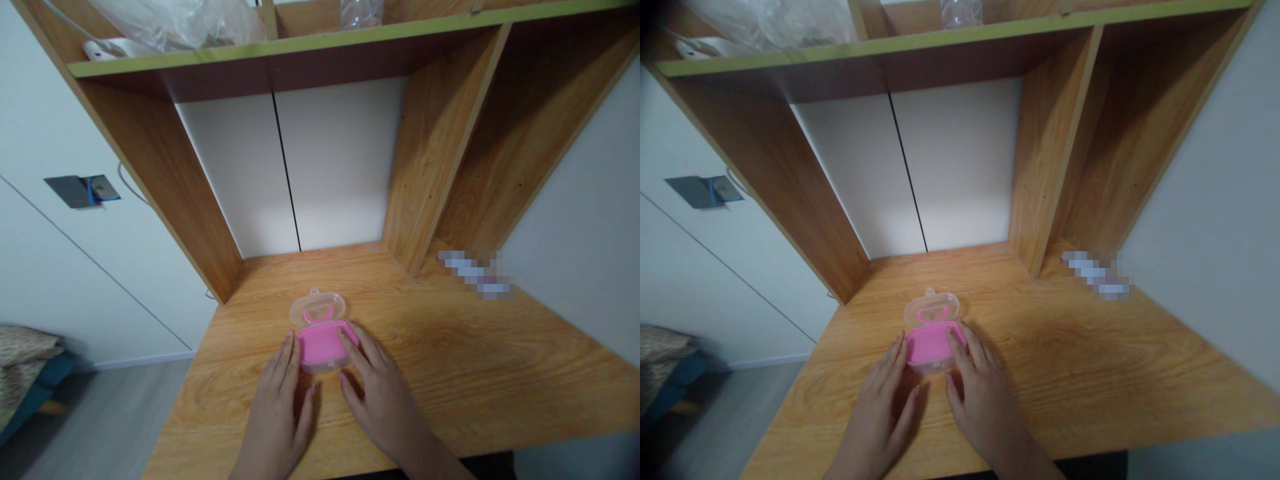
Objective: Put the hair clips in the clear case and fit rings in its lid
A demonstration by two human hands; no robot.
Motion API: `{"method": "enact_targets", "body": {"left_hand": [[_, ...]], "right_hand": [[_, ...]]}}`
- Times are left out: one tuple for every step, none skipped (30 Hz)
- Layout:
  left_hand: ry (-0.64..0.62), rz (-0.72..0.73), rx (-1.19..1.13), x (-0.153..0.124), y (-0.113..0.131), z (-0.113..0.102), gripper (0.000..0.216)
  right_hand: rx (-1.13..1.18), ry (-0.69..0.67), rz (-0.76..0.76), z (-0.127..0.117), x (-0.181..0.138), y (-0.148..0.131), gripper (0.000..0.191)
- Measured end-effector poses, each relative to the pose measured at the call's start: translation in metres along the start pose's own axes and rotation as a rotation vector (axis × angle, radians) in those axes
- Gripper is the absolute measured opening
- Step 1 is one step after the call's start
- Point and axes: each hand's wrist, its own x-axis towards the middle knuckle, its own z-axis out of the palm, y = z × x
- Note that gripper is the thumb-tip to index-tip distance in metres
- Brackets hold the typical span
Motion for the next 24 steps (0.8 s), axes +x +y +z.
{"method": "enact_targets", "body": {"left_hand": [[0.005,0.001,0.008,0.0001,0.0002,-0.0004,0.073],[0.010,-0.002,0.010,0.0002,0.0006,-0.0008,0.074],[0.011,-0.008,0.006,0.0001,0.0011,-0.0014,0.074],[0.009,-0.016,-0.005,-0.0001,0.0015,-0.0018,0.074],[0.005,-0.024,-0.020,-0.0004,0.0018,-0.0021,0.074],[-0.002,-0.032,-0.037,-0.0007,0.0018,-0.0022,0.074],[-0.010,-0.043,-0.055,-0.0012,0.0015,-0.0020,0.073],[-0.015,-0.054,-0.071,-0.0017,0.0009,-0.0015,0.072],[-0.009,-0.069,-0.089,-0.0022,0.0000,-0.0007,0.071],[0.008,-0.089,-0.106,-0.0027,-0.0012,0.0001,0.070],[0.035,-0.115,-0.119,-0.0031,-0.0024,0.0009,0.069],[0.068,-0.147,-0.122,-0.0035,-0.0036,0.0015,0.068],[0.099,-0.182,-0.114,-0.0036,-0.0046,0.0019,0.064],[0.122,-0.216,-0.092,-0.0035,-0.0052,0.0019,0.059],[0.134,-0.244,-0.057,-0.0032,-0.0053,0.0015,0.051],[0.137,-0.265,-0.015,-0.0026,-0.0050,0.0009,0.044],[0.133,-0.280,0.026,-0.0019,-0.0044,0.0001,0.037],[0.122,-0.290,0.063,-0.0010,-0.0035,-0.0008,0.031],[0.109,-0.299,0.093,0.0000,-0.0025,-0.0015,0.027],[0.094,-0.308,0.115,0.0009,-0.0016,-0.0021,0.023],[0.079,-0.318,0.128,0.0017,-0.0010,-0.0024,0.019],[0.065,-0.326,0.136,0.0023,-0.0009,-0.0024,0.016],[0.055,-0.333,0.141,0.0026,-0.0012,-0.0021,0.014],[0.048,-0.338,0.145,0.0028,-0.0018,-0.0015,0.014]], "right_hand": [[0.003,-0.003,-0.001,0.0000,0.0001,0.0002,0.066],[0.008,-0.002,-0.002,-0.0002,0.0002,0.0001,0.066],[0.013,0.001,-0.002,-0.0003,0.0003,-0.0002,0.066],[0.019,0.006,-0.001,-0.0004,0.0003,-0.0007,0.067],[0.023,0.011,0.000,-0.0004,0.0002,-0.0012,0.067],[0.026,0.015,0.002,-0.0003,0.0001,-0.0017,0.067],[0.028,0.016,0.005,0.0000,-0.0001,-0.0020,0.067],[0.030,0.016,0.008,0.0004,-0.0003,-0.0021,0.067],[0.031,0.018,0.012,0.0008,-0.0006,-0.0020,0.066],[0.033,0.024,0.015,0.0014,-0.0008,-0.0017,0.065],[0.037,0.032,0.018,0.0019,-0.0011,-0.0013,0.064],[0.040,0.044,0.022,0.0024,-0.0014,-0.0008,0.063],[0.045,0.057,0.024,0.0028,-0.0016,-0.0003,0.062],[0.050,0.068,0.024,0.0031,-0.0017,0.0001,0.062],[0.056,0.079,0.025,0.0033,-0.0018,0.0003,0.062],[0.064,0.088,0.026,0.0033,-0.0018,0.0003,0.062],[0.072,0.096,0.029,0.0032,-0.0018,0.0002,0.062],[0.082,0.101,0.033,0.0031,-0.0017,-0.0001,0.062],[0.093,0.106,0.038,0.0030,-0.0015,-0.0003,0.063],[0.105,0.110,0.044,0.0029,-0.0014,-0.0006,0.063],[0.116,0.113,0.047,0.0029,-0.0013,-0.0009,0.063],[0.125,0.115,0.049,0.0030,-0.0012,-0.0010,0.064],[0.132,0.117,0.051,0.0032,-0.0011,-0.0011,0.064],[0.137,0.117,0.052,0.0035,-0.0011,-0.0011,0.064]]}}
